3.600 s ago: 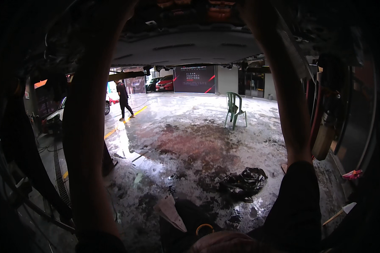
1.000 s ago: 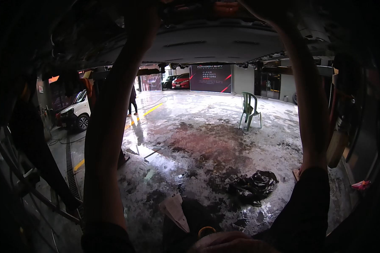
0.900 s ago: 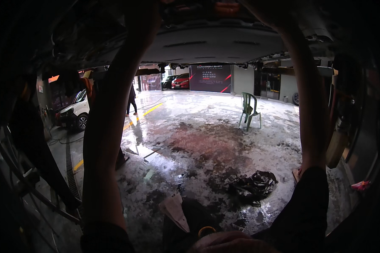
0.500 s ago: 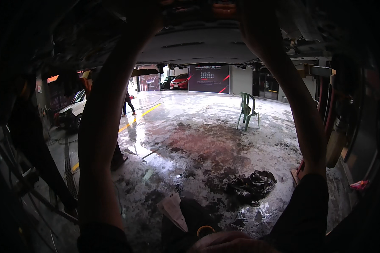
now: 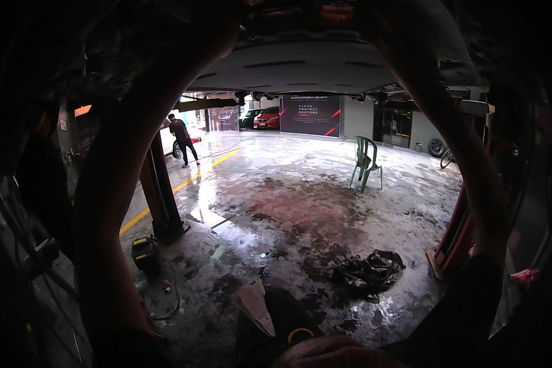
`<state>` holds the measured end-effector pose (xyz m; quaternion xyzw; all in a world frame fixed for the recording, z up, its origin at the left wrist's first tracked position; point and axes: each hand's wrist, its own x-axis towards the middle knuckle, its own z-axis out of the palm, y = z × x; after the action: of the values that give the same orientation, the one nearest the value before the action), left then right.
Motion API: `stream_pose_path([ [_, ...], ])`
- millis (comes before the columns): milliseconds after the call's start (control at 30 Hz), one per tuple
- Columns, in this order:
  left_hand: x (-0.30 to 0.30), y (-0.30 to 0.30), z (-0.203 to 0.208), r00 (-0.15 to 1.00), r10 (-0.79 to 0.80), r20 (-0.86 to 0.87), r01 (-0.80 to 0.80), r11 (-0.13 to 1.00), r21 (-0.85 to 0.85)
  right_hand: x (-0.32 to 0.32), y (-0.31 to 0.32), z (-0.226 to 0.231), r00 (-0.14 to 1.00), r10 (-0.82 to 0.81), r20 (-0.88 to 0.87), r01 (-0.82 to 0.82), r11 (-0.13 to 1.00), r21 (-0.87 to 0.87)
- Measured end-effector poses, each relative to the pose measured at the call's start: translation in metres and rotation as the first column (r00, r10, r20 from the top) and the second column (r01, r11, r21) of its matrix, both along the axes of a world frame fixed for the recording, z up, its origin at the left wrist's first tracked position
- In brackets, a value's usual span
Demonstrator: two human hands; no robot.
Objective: The person lies on the floor under a raised vehicle and applies newspaper sheets to the underside of the car. They unfold newspaper, position it against the undercarriage, and press it into place, repeating the process with multiple sheets.
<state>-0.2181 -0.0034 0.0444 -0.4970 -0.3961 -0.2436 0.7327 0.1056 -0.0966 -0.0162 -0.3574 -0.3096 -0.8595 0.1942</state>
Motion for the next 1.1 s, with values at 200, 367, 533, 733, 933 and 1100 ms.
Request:
stream_pose_path([
  [200, -0.044, -0.012, 0.012, 0.995, -0.088, 0.050, 0.094, 0.986, -0.137, -0.042, 0.030, 0.020, 0.961, 0.271, -0.063, -0.278, 0.944, -0.178],
  [367, -0.041, -0.067, -0.066, 0.797, -0.596, -0.097, 0.603, 0.793, 0.090, -0.076, 0.011, -0.051, 0.853, 0.518, -0.061, -0.501, 0.780, -0.375],
  [533, -0.113, -0.054, -0.075, 0.107, -0.919, 0.379, 0.905, 0.248, 0.345, -0.194, 0.048, -0.031, 0.298, 0.955, -0.011, -0.807, 0.245, -0.537],
  [733, -0.099, 0.003, -0.024, -0.315, -0.740, 0.595, 0.949, -0.248, 0.195, -0.248, 0.097, 0.024, 0.623, 0.777, -0.084, -0.764, 0.582, -0.279],
  [933, -0.127, 0.005, -0.011, -0.292, -0.798, 0.527, 0.942, -0.337, 0.012, -0.277, 0.110, 0.057, 0.134, 0.954, -0.268, -0.975, 0.078, -0.207],
  [1100, -0.115, 0.018, 0.005, -0.235, -0.803, 0.548, 0.947, -0.315, -0.055, -0.261, 0.174, 0.129, 0.590, 0.801, -0.101, -0.804, 0.570, -0.171],
])
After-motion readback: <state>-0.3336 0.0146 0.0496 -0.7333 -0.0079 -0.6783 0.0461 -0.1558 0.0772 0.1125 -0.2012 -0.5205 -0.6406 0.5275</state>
